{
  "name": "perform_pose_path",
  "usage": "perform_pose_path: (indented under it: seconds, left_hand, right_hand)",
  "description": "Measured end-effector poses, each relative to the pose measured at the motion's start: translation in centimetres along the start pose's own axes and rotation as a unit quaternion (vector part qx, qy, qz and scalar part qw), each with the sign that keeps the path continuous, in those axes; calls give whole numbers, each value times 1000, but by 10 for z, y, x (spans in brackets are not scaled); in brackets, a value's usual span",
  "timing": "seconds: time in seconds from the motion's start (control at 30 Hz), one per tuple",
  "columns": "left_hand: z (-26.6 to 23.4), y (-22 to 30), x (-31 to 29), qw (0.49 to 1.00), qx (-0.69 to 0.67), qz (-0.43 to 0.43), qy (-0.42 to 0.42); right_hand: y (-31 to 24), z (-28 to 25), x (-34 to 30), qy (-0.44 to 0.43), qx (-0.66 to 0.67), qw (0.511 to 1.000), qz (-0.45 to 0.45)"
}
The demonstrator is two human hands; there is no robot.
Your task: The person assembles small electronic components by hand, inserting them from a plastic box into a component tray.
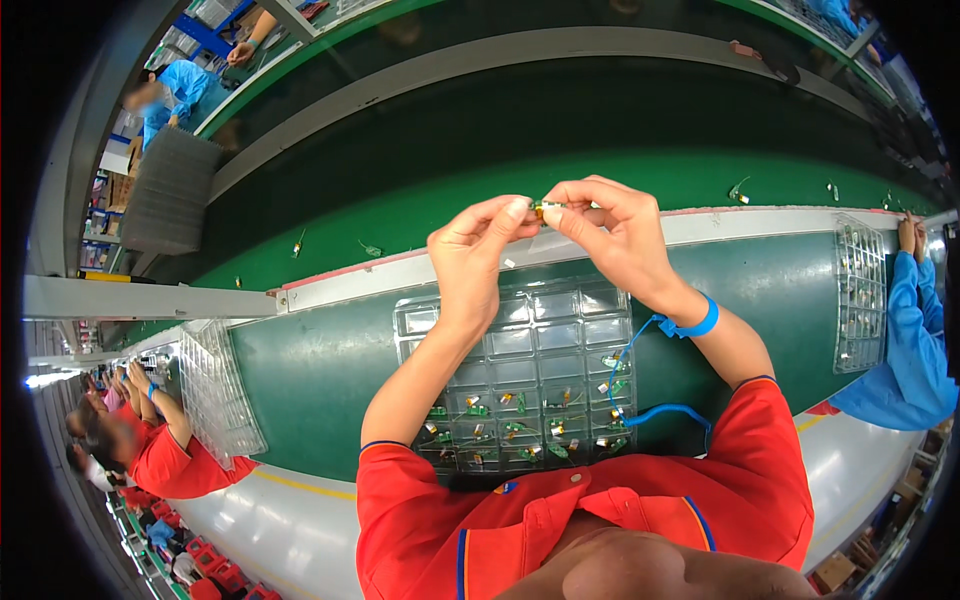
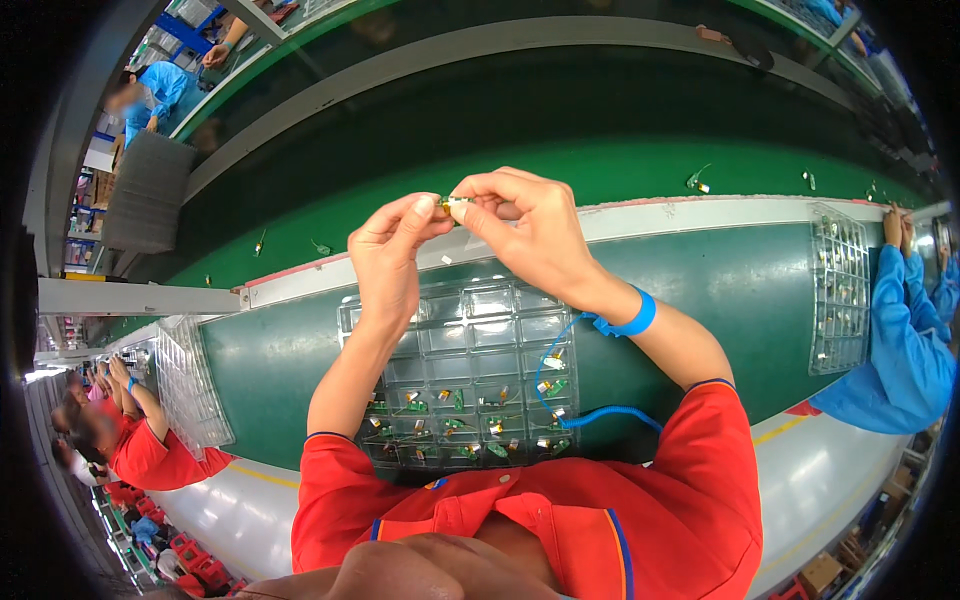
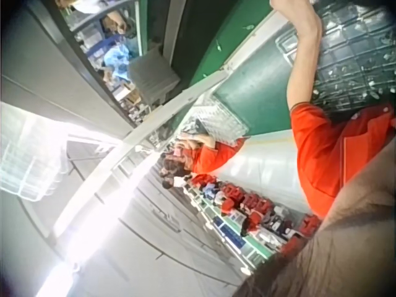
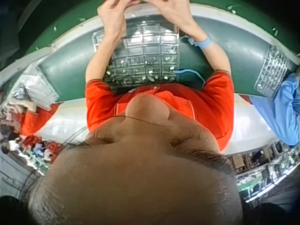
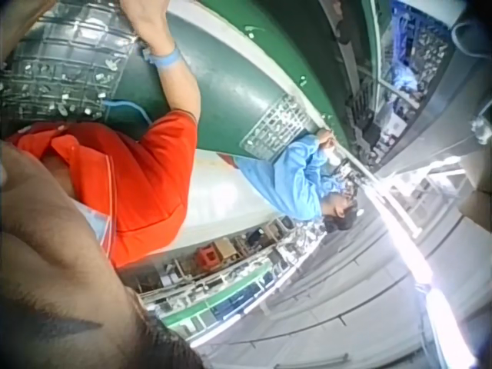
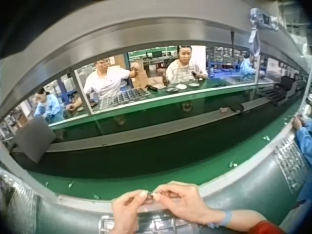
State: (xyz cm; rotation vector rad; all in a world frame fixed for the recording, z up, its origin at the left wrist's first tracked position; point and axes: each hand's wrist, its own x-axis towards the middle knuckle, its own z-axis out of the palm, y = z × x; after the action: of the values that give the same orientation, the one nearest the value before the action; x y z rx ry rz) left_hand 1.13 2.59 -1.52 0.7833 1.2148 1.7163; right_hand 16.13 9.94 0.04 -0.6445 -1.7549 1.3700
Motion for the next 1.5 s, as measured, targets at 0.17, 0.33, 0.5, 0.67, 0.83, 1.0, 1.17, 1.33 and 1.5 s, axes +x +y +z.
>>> perform_pose_path:
  seconds: [0.17, 0.33, 0.5, 0.67, 0.83, 1.0, 1.17, 1.33, 1.5]
  left_hand:
    - [-5, -2, 10, 999, 32, 23, 4]
    - [-15, -5, 22, 994, 108, -5, 5]
    - [-67, -17, 54, 859, 508, 48, 26]
    - [-58, -22, 49, 734, 632, 245, 47]
    - [-35, -34, 42, 788, 545, 283, -42]
    - [-15, -41, 25, 834, 488, 224, -129]
    - [-3, -36, 22, 810, 505, 262, -144]
    - [0, -18, 18, 868, 449, 177, -115]
    - [-20, -17, 31, 997, 7, -75, -10]
  right_hand:
    - [17, -3, 11, -17, 60, 995, 77]
    - [33, -5, 24, -47, 60, 986, 150]
    - [48, -32, 35, -68, -176, 970, 156]
    - [74, -44, 31, -75, -431, 899, -32]
    - [98, -33, 25, -59, -474, 876, -73]
    - [90, -28, 24, -82, -395, 907, -118]
    - [43, -18, 16, -116, -430, 867, -225]
    - [21, -13, 18, -60, -387, 885, -252]
    - [15, -11, 15, 46, -335, 917, -209]
